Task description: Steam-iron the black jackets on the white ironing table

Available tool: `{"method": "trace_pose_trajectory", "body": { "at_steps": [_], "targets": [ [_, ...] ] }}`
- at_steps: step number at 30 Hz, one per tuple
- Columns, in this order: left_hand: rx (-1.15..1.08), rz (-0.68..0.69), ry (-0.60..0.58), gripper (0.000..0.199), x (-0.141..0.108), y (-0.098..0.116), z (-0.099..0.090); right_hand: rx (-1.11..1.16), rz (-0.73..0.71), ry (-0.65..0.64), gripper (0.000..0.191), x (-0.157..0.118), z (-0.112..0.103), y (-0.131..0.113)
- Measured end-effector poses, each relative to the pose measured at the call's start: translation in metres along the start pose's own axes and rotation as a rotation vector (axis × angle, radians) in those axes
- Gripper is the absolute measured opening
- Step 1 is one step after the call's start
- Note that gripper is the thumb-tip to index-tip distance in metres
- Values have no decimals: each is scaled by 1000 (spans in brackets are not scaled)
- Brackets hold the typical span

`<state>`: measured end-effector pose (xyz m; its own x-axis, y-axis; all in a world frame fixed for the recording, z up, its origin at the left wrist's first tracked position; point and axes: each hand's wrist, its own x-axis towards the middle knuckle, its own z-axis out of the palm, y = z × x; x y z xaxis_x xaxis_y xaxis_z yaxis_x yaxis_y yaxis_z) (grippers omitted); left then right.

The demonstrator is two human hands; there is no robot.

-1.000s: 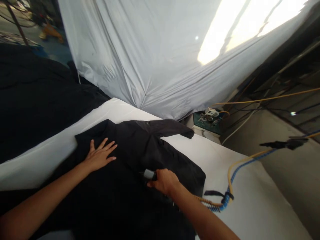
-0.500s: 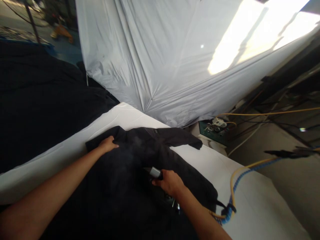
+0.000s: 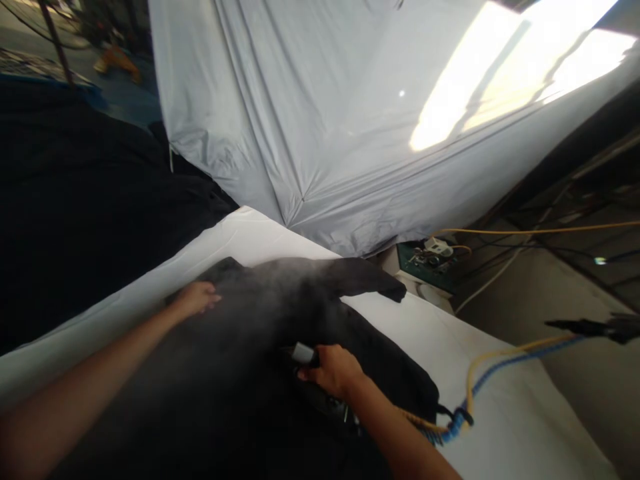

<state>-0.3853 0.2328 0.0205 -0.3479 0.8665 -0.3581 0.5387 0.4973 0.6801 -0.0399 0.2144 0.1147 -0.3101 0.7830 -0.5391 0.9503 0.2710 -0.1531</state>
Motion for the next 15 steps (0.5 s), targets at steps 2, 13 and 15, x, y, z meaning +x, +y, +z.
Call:
{"method": "trace_pose_trajectory", "body": {
  "at_steps": [2,13,15],
  "targets": [
    [12,-1,21,6,4,-2,1,-67,-50,-13,46,21,1,-26],
    [74,124,236,43,-30,-6,-17,-133,-16,180,63,100,-57,-112],
    [166,181,304,43,-55,-25,-27,-162,-82,93,64,85,-57,-103]
  ]
}}
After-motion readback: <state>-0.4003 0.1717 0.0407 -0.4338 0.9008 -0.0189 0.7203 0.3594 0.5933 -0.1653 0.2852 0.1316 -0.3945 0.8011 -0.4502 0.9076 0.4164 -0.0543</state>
